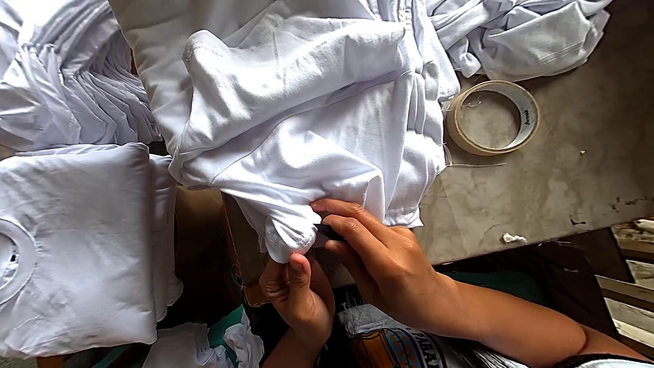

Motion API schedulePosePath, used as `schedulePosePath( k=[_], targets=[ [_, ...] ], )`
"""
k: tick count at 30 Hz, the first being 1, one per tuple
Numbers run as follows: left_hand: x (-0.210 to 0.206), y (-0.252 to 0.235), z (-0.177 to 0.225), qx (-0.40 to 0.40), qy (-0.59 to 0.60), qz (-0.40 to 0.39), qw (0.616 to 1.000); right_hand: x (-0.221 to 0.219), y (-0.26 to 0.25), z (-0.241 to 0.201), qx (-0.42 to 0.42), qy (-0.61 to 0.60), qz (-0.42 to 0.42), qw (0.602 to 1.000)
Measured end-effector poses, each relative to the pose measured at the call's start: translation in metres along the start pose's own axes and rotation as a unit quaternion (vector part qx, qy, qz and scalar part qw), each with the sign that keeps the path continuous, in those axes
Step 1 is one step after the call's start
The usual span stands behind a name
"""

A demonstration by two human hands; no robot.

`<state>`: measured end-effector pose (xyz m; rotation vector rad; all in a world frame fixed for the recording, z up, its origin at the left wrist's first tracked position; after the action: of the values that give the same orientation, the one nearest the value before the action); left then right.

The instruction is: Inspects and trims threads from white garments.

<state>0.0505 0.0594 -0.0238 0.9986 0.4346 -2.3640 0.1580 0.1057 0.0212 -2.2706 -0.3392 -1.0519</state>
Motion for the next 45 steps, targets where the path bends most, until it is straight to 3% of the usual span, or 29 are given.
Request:
schedulePosePath(
  k=[23,26,30,37,42,45],
  targets=[
    [-0.001,-0.002,-0.002,0.001,0.007,-0.006,1.000,0.004,0.001,0.004,-0.007,-0.032,-0.004,0.999],
    [-0.002,-0.002,-0.001,-0.004,-0.007,-0.008,1.000,0.011,-0.002,0.007,-0.013,-0.097,0.069,0.993],
    [-0.001,-0.001,-0.001,-0.017,-0.018,-0.015,1.000,0.008,-0.014,-0.001,0.046,-0.148,0.135,0.979],
    [0.003,0.000,-0.004,-0.002,-0.014,-0.021,1.000,-0.003,-0.015,0.000,0.076,-0.112,0.107,0.985],
    [0.002,-0.006,-0.002,-0.007,0.035,-0.003,0.999,0.010,-0.022,0.029,0.015,-0.071,0.126,0.989],
    [0.001,-0.006,-0.004,0.004,0.046,0.011,0.999,0.013,-0.018,0.026,-0.005,-0.079,0.077,0.994]
  ],
)
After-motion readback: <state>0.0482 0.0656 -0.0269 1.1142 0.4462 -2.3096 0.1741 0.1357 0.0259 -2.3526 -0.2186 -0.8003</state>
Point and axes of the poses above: each hand's wrist, its own y-axis away from the middle knuckle, its own x-axis out of the back of the hand, z = x × y, the point moved 6 cm from there along -y, towards the middle knuckle, and after that the axes turned 9 degrees about y, right-handed, at the moved point
